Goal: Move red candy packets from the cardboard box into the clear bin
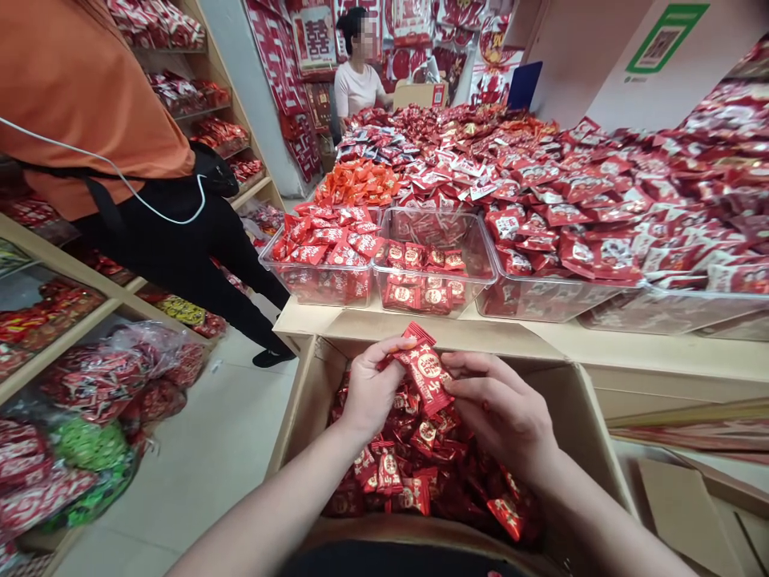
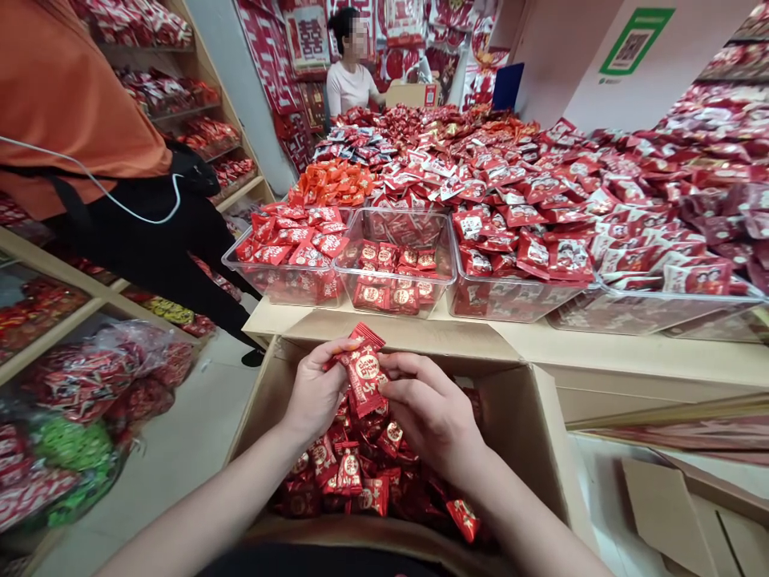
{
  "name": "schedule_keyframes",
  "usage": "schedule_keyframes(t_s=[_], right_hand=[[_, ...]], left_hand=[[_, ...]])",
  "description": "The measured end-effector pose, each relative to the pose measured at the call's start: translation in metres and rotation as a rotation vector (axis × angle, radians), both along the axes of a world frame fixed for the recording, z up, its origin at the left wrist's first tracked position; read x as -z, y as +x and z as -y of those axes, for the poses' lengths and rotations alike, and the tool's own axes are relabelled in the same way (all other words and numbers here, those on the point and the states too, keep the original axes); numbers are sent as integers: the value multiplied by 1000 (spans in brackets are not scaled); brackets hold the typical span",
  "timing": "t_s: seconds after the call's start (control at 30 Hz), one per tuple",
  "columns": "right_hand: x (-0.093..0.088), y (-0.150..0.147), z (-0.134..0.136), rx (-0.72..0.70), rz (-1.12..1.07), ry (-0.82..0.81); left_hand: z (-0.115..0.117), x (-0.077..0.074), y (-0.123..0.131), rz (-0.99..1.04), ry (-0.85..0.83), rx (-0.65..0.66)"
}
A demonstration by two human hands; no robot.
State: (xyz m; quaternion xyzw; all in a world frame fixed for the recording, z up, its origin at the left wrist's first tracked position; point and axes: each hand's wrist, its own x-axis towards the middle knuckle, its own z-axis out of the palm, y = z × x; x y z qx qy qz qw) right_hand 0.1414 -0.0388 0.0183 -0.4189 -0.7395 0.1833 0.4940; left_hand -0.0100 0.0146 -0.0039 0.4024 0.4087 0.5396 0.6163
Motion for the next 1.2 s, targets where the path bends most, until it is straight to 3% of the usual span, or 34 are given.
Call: schedule_keyframes(t_s=[0.1, 0.17, 0.27, 0.37, 0.47, 0.6, 0.87, 1.0, 1.2], right_hand=[[-4, 2, -4, 40, -67, -55], [-17, 8, -19, 136, -187, -105], [-45, 22, -73, 294, -380, -151], [-63, 31, -151, 286, -569, -299], [-57, 24, -223, 297, -555, -741], [-32, -4, -276, 315, -431, -955], [-3, -25, -299, 251, -301, -1038], [2, -23, -299, 248, -250, -984], [11, -21, -300, 250, -57, -862]], left_hand=[[3, -4, 2, 2, -42, 49], [6, -7, 3, 21, -84, 103], [10, -10, 5, 57, -138, 146], [13, -13, 5, 41, -155, 160], [15, -16, 4, -7, -185, 182], [17, -18, 4, -42, -240, 222], [17, -9, 6, -57, -287, 315], [18, -9, 6, -74, -304, 367], [18, -10, 7, -126, -278, 337]])
